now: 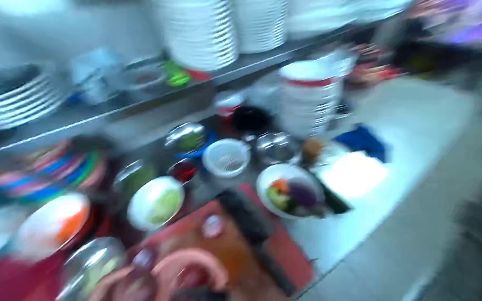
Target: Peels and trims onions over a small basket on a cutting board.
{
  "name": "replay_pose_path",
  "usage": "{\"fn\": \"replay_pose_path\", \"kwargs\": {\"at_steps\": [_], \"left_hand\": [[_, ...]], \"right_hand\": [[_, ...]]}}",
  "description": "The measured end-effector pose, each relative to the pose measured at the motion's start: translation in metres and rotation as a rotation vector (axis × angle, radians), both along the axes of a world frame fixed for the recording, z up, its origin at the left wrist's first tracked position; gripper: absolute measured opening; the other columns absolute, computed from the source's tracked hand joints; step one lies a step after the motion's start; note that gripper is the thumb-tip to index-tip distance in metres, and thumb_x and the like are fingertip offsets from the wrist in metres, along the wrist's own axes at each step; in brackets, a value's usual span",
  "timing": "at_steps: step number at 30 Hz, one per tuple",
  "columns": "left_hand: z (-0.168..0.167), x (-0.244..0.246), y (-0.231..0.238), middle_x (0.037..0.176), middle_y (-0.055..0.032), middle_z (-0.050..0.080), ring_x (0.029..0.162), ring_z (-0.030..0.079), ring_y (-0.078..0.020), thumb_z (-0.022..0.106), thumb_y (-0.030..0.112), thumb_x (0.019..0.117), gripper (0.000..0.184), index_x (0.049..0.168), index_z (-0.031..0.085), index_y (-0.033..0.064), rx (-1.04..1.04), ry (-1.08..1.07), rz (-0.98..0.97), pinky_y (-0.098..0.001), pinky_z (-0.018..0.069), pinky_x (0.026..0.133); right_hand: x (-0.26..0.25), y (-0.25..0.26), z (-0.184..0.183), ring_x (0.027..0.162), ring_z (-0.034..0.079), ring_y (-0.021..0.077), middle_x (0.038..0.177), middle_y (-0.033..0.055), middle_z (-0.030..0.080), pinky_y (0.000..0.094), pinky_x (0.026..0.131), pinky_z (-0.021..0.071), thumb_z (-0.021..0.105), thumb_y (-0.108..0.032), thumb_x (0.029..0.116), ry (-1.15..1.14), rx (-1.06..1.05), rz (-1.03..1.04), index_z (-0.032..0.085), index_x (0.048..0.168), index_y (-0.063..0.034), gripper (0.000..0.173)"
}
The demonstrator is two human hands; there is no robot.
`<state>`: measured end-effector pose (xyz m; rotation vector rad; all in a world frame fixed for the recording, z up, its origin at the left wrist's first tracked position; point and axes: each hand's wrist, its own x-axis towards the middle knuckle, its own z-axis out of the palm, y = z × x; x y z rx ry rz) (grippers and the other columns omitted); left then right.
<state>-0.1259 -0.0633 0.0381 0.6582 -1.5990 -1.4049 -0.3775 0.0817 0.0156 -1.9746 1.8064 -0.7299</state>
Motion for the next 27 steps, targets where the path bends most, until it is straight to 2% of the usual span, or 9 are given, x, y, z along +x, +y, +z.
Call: {"fn": "replay_pose_path", "kwargs": {"at_steps": [3,6,10,13,16,20,22,24,27], "left_hand": [[-0.019,0.012,0.04,0.125,0.0003,0.07,0.111,0.066,-0.0133,0.077,0.038,0.0886,0.047,0.131,0.068,0.0222,0.219,0.095,0.149,-0.0333,0.0559,0.096],[-0.04,0.005,0.081,0.119,-0.0054,0.072,0.107,0.069,-0.0173,0.081,0.036,0.0843,0.05,0.128,0.069,0.0136,0.445,0.167,0.383,-0.0366,0.058,0.093],[-0.044,-0.008,0.108,0.119,-0.0125,0.071,0.101,0.071,-0.0211,0.086,0.027,0.0795,0.06,0.129,0.064,0.0004,0.64,0.217,0.581,-0.0385,0.0617,0.086],[-0.036,-0.012,0.113,0.119,-0.0151,0.07,0.097,0.073,-0.0255,0.086,0.022,0.0795,0.06,0.13,0.063,-0.0013,0.728,0.236,0.594,-0.042,0.0651,0.076],[-0.034,-0.008,0.108,0.125,-0.0143,0.068,0.103,0.071,-0.0241,0.085,0.023,0.0814,0.061,0.133,0.062,-0.0009,0.69,0.223,0.522,-0.0408,0.0643,0.081],[-0.031,-0.008,0.103,0.12,-0.0118,0.07,0.101,0.072,-0.0209,0.086,0.023,0.0796,0.063,0.131,0.061,-0.0026,0.646,0.213,0.522,-0.0387,0.0636,0.083],[-0.029,-0.008,0.101,0.119,-0.0124,0.07,0.101,0.072,-0.0212,0.086,0.021,0.0798,0.06,0.129,0.063,-0.0022,0.637,0.22,0.512,-0.039,0.0634,0.084],[-0.028,-0.009,0.101,0.119,-0.0123,0.07,0.102,0.071,-0.0203,0.084,0.019,0.0813,0.058,0.13,0.062,-0.003,0.631,0.223,0.498,-0.0376,0.0627,0.086],[-0.029,-0.01,0.101,0.119,-0.0123,0.071,0.102,0.071,-0.0193,0.082,0.015,0.0834,0.055,0.131,0.062,-0.0043,0.629,0.248,0.468,-0.0359,0.062,0.087]], "right_hand": [[-0.045,0.002,-0.003,0.09,0.072,0.0254,0.106,0.0153,0.072,0.0455,0.081,0.0612,0.058,-0.008,0.1012,-0.694,0.347,0.029,0.057,0.131,0.0066,0.033],[-0.048,0.002,-0.011,0.098,0.072,0.0221,0.109,0.0103,0.071,0.0436,0.088,0.062,0.05,-0.003,0.1021,-1.088,0.459,0.11,0.049,0.13,0.0045,0.029],[-0.025,-0.018,-0.003,0.09,0.067,0.0134,0.112,0.0083,0.067,0.0321,0.076,0.0594,0.049,-0.003,0.1026,-1.021,0.443,0.211,0.048,0.134,0.0057,0.033],[-0.007,-0.033,0.001,0.085,0.058,0.0051,0.115,0.0036,0.063,0.0228,0.069,0.0507,0.048,-0.017,0.1063,-0.997,0.459,0.274,0.041,0.152,-0.0007,0.049],[0.007,-0.04,0.002,0.082,0.056,-0.0057,0.128,0.001,0.067,0.0156,0.071,0.0486,0.042,-0.029,0.1114,-0.93,0.414,0.276,0.053,0.149,-0.0054,0.045],[0.017,-0.036,0.001,0.073,0.062,0.0039,0.094,0.0022,0.069,0.0219,0.065,0.0554,0.048,-0.02,0.1097,-0.929,0.381,0.267,0.062,0.134,0.0034,0.037],[0.019,-0.034,0.001,0.083,0.069,0.0093,0.097,0.0059,0.071,0.0277,0.075,0.061,0.052,-0.018,0.108,-0.934,0.374,0.263,0.064,0.126,0.0049,0.031],[0.022,-0.03,0.002,0.083,0.067,0.0086,0.102,0.0087,0.069,0.0257,0.073,0.0599,0.054,-0.016,0.1067,-0.896,0.351,0.233,0.066,0.122,0.0058,0.029],[0.025,-0.027,0.007,0.076,0.061,0.0041,0.105,0.0087,0.07,0.0208,0.066,0.0532,0.052,-0.017,0.1072,-0.882,0.362,0.212,0.06,0.137,0.0052,0.038]]}}
